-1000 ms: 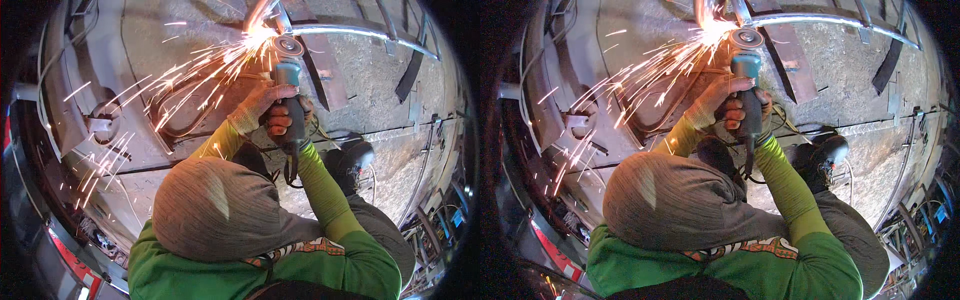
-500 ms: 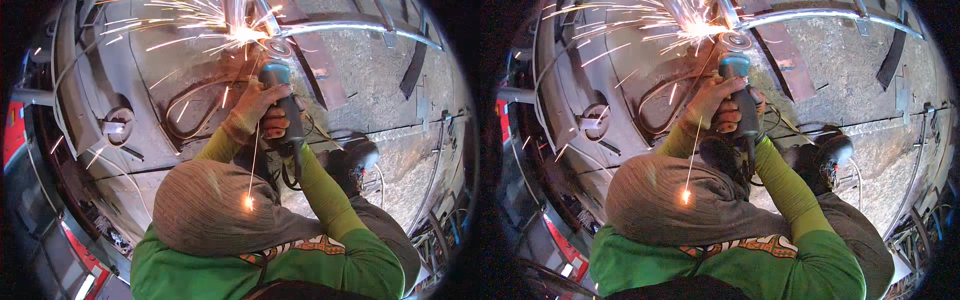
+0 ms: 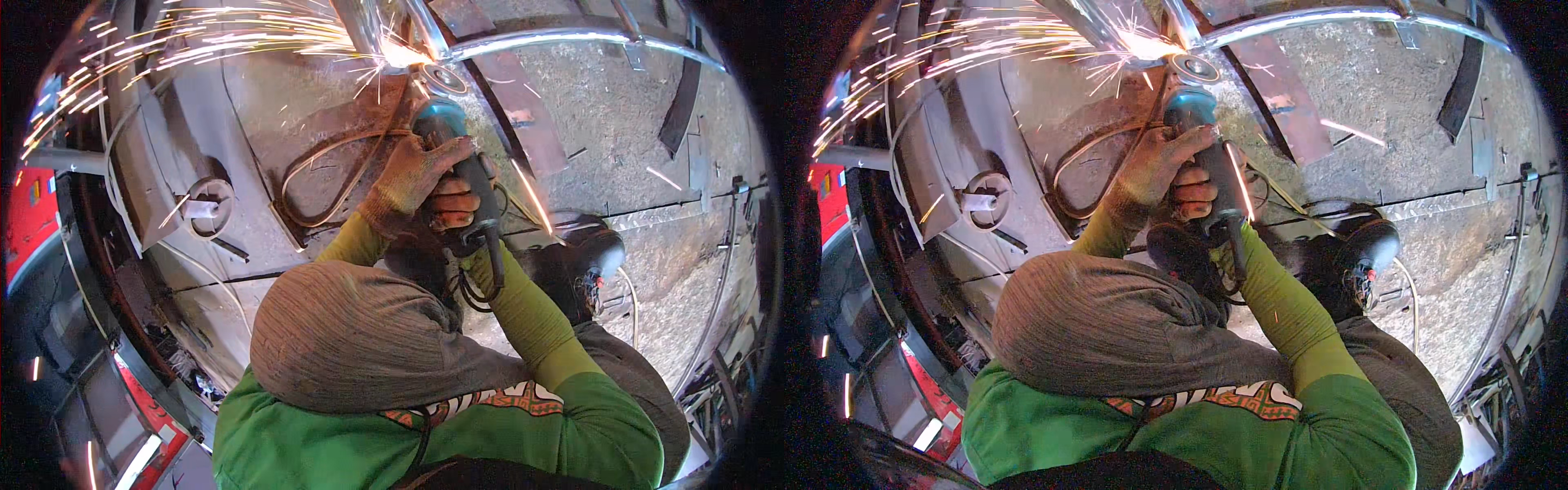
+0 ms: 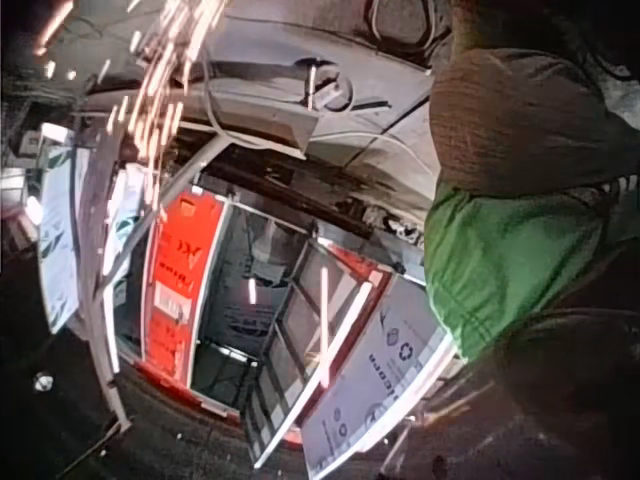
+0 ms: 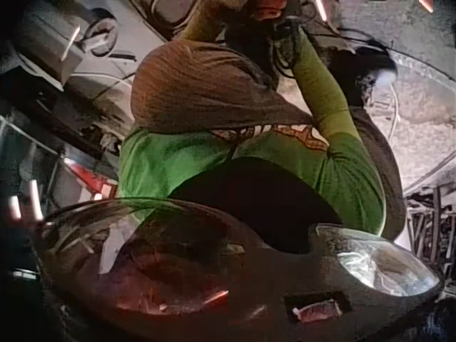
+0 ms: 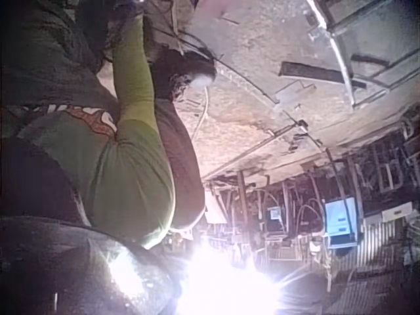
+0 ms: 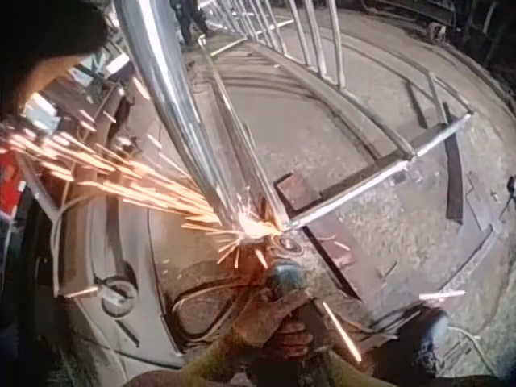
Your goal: Smooth the joints of a stainless steel frame using an angle grinder.
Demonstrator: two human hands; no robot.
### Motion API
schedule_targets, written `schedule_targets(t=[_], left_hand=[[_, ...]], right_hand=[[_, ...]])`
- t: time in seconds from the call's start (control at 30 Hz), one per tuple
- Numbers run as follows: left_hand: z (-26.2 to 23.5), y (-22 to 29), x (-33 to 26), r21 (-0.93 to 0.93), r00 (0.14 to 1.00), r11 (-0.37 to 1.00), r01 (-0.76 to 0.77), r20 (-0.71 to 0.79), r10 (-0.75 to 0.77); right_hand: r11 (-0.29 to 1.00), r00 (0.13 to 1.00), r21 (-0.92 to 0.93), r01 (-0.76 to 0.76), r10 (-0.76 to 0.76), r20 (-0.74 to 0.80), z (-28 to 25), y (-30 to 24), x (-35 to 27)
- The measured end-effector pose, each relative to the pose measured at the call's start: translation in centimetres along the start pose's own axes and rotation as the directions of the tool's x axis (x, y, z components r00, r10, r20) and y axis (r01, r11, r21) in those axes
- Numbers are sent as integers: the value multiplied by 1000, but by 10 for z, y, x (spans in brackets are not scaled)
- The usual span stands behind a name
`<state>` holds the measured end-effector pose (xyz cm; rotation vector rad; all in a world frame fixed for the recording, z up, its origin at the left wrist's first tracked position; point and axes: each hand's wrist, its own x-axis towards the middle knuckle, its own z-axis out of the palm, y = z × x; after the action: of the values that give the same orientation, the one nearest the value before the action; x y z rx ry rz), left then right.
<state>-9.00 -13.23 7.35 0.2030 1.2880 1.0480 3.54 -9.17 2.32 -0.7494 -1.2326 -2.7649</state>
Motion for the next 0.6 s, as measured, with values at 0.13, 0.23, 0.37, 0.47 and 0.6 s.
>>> schedule_targets(t=[0.13, 0.23, 0.37, 0.47, 0.6], left_hand=[[42, 32, -23, -311, 968, 922, 231, -16, -249], [37, 20, -14, 9, 993, 997, -78, -91, 78], [43, 24, -29, -149, 987, 989, 12, -159, -36], [41, 18, -20, 183, 1000, 983, -23, 0, 23], [59, 4, -2, 272, 977, 938, -213, 58, 204]], right_hand=[[993, 995, 84, -78, 72, 73, -13, -13, -13], [988, 981, 104, -117, 99, 165, -18, -6, -2], [993, 990, -58, -101, 106, 88, -9, -4, -13], [942, 987, -327, -76, 24, -158, 6, 3, -51], [542, 759, -837, -78, -512, -402, 31, 29, -68]])
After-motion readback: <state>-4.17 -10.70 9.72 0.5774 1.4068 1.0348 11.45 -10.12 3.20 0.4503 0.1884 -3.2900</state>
